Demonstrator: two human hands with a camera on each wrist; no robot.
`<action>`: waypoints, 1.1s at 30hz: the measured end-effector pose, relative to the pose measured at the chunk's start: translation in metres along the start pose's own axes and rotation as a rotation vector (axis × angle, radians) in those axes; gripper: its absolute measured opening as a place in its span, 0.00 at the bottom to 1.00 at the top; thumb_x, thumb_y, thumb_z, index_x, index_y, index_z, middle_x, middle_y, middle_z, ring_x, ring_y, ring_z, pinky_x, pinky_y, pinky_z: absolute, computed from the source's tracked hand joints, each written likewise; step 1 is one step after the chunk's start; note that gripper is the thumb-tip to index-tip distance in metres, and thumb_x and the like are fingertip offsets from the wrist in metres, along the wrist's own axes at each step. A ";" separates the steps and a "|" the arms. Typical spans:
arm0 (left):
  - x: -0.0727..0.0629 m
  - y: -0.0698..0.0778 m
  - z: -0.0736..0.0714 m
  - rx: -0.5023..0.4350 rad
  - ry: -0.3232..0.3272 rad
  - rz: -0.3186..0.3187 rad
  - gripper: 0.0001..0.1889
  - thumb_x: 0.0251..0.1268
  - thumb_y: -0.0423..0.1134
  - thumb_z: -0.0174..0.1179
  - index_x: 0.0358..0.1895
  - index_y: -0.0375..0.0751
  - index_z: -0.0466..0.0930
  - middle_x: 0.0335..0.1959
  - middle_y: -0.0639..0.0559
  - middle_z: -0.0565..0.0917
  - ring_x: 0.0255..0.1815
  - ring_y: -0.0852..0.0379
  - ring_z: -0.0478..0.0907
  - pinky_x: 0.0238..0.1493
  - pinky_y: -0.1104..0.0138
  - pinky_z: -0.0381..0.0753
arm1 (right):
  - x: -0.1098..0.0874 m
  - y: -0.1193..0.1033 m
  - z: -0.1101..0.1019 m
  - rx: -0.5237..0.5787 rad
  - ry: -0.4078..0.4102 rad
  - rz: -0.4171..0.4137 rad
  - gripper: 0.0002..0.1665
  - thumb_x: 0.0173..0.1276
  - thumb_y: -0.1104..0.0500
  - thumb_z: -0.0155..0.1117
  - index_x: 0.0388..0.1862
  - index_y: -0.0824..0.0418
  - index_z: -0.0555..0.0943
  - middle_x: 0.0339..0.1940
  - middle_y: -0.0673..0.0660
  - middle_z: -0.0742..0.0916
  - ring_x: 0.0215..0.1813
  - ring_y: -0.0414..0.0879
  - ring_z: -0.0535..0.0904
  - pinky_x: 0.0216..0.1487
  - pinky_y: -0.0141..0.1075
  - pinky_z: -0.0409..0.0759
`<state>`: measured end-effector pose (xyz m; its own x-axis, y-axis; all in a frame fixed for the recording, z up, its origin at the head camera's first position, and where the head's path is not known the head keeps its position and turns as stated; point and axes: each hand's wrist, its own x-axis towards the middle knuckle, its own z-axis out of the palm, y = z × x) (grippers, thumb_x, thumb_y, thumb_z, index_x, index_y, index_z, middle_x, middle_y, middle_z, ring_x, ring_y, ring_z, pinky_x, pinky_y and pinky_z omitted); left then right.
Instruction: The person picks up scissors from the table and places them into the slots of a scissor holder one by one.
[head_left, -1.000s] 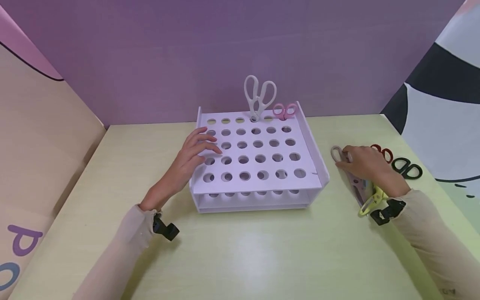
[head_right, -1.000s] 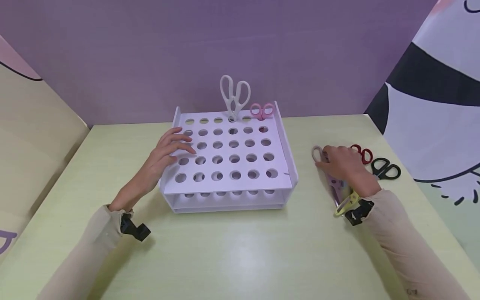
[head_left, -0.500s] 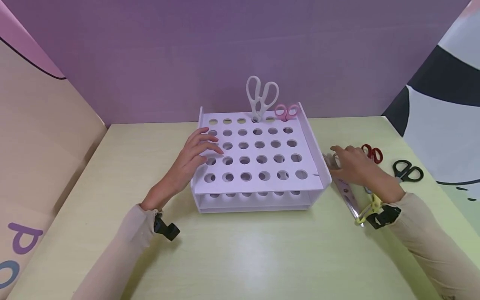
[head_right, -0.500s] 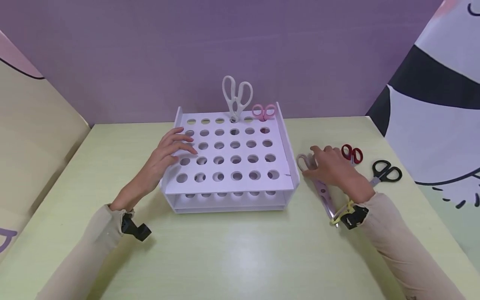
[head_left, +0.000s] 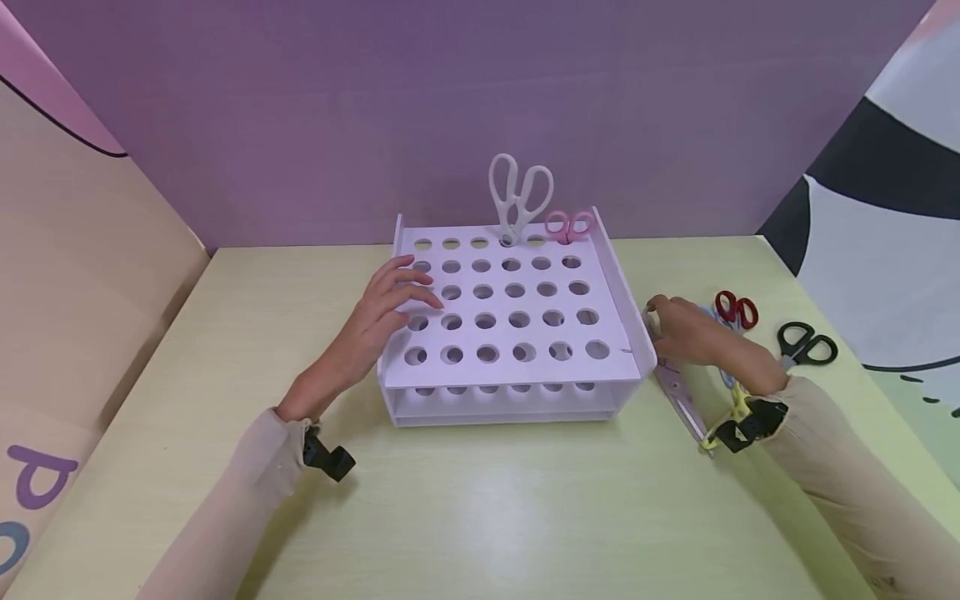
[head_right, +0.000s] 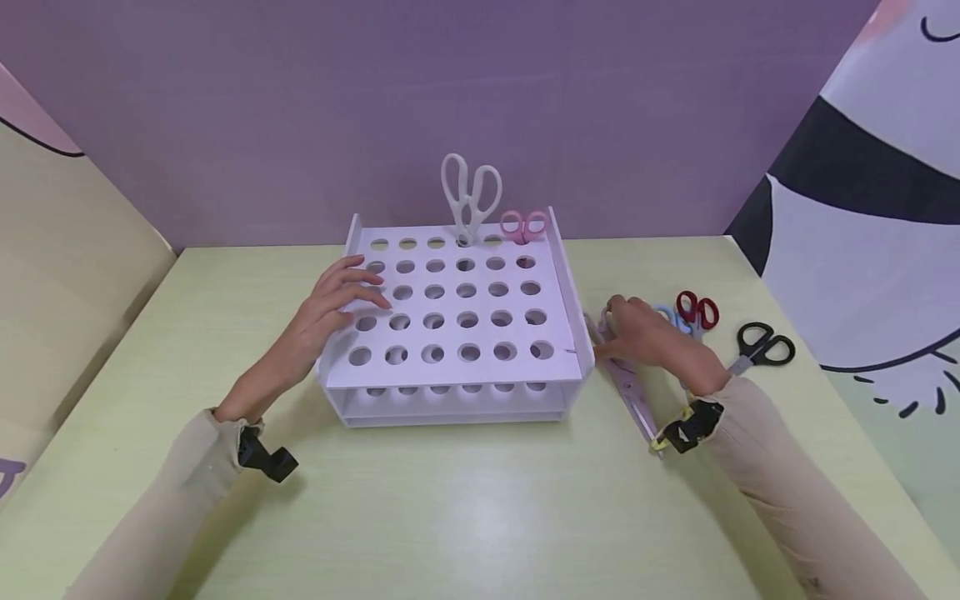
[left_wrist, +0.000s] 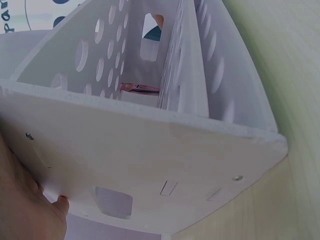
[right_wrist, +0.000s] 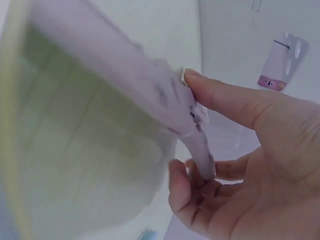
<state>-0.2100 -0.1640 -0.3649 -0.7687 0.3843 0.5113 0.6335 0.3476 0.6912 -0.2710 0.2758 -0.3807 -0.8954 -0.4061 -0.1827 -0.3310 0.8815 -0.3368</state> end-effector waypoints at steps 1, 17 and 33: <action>0.000 0.000 0.000 -0.002 -0.001 -0.002 0.20 0.60 0.24 0.42 0.45 0.38 0.84 0.59 0.40 0.76 0.77 0.48 0.52 0.76 0.50 0.43 | 0.001 -0.001 0.000 0.010 0.003 -0.011 0.35 0.60 0.63 0.66 0.60 0.81 0.64 0.41 0.72 0.80 0.39 0.57 0.74 0.36 0.45 0.76; 0.000 0.001 -0.001 0.023 -0.010 -0.011 0.20 0.61 0.26 0.42 0.45 0.40 0.84 0.60 0.43 0.75 0.78 0.49 0.51 0.76 0.48 0.44 | 0.005 -0.008 -0.002 0.089 0.131 -0.097 0.42 0.62 0.68 0.64 0.69 0.73 0.53 0.29 0.61 0.83 0.26 0.50 0.77 0.32 0.45 0.78; -0.001 -0.002 -0.001 0.025 -0.009 0.016 0.21 0.59 0.23 0.41 0.45 0.37 0.84 0.60 0.40 0.75 0.77 0.47 0.52 0.76 0.49 0.43 | -0.001 -0.013 -0.032 0.149 0.108 -0.002 0.47 0.64 0.61 0.70 0.74 0.72 0.55 0.43 0.72 0.85 0.37 0.55 0.84 0.34 0.43 0.84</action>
<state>-0.2106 -0.1659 -0.3656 -0.7579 0.3972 0.5174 0.6476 0.3627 0.6702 -0.2755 0.2721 -0.3470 -0.9241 -0.3728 -0.0840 -0.2926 0.8316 -0.4720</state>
